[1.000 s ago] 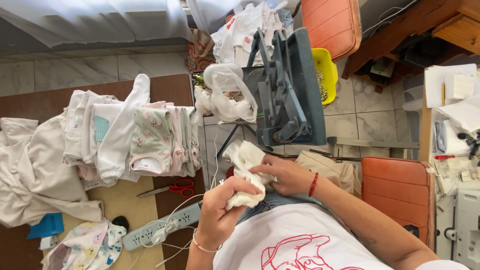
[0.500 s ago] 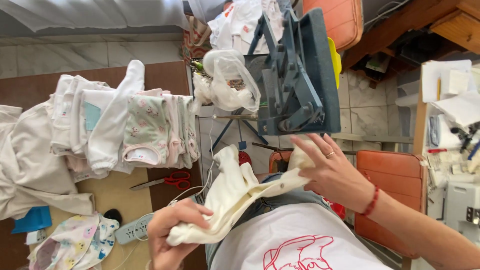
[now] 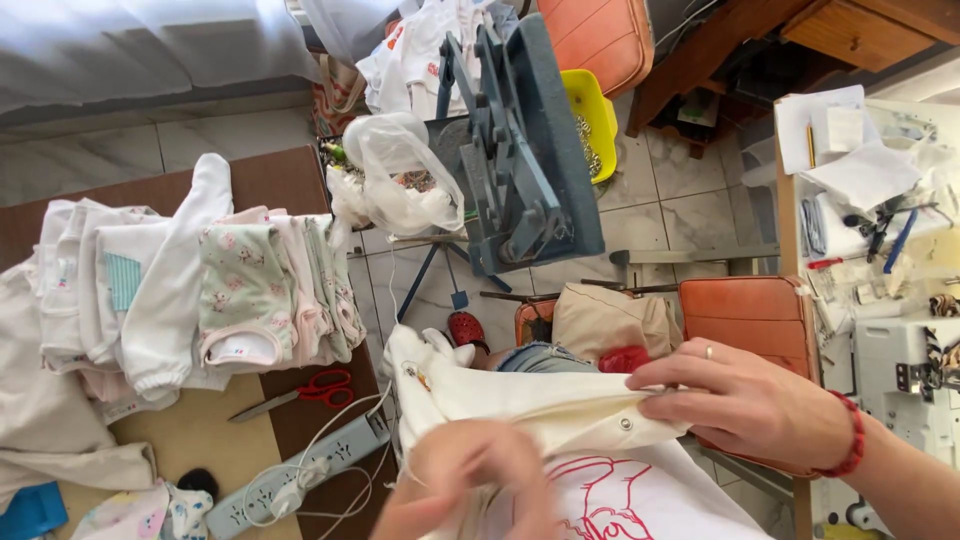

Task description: Attaching snap fasteners to baby garments using a manual press machine and trimming threads with scissors

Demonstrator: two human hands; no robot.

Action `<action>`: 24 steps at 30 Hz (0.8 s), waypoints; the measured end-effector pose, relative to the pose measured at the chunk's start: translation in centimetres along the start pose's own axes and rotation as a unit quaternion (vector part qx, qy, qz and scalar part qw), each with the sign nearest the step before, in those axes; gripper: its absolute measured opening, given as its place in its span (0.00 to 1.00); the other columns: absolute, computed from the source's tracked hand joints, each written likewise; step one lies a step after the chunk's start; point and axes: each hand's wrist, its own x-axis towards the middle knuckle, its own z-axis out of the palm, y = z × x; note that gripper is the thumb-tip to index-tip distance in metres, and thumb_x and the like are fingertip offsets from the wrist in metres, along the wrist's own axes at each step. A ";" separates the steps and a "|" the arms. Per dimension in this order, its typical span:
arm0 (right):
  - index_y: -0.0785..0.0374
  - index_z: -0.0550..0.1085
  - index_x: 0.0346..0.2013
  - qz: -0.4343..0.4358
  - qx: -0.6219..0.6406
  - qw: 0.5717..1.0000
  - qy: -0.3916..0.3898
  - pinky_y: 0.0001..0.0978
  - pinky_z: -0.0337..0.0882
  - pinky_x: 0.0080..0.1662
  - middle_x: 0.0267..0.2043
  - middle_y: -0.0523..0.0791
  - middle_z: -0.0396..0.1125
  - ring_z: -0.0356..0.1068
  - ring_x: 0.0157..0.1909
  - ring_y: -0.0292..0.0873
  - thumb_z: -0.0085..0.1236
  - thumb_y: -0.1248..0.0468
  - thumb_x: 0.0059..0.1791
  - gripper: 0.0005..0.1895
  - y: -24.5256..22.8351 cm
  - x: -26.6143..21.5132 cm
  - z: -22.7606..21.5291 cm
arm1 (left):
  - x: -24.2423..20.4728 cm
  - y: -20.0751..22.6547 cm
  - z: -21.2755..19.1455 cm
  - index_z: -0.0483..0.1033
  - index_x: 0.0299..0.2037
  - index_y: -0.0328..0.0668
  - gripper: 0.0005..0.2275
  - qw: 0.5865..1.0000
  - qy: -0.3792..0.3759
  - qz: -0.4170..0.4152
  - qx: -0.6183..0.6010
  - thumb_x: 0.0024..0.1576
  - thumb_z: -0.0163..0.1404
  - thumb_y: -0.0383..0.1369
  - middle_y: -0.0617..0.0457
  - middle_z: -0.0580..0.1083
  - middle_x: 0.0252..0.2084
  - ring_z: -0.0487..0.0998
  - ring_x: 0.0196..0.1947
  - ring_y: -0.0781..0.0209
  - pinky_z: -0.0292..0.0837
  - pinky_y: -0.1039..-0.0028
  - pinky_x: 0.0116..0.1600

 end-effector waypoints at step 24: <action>0.61 0.69 0.35 0.042 -0.024 0.989 0.140 0.28 0.62 0.33 0.29 0.42 0.59 0.58 0.27 0.39 0.42 0.74 0.41 0.11 2.4 -3.8 -0.5 | 5.0 -4.2 -1.5 0.70 0.38 0.50 0.07 0.728 -0.036 0.038 0.683 0.52 0.45 0.26 0.56 0.61 0.24 0.63 0.19 0.58 0.59 0.71 0.23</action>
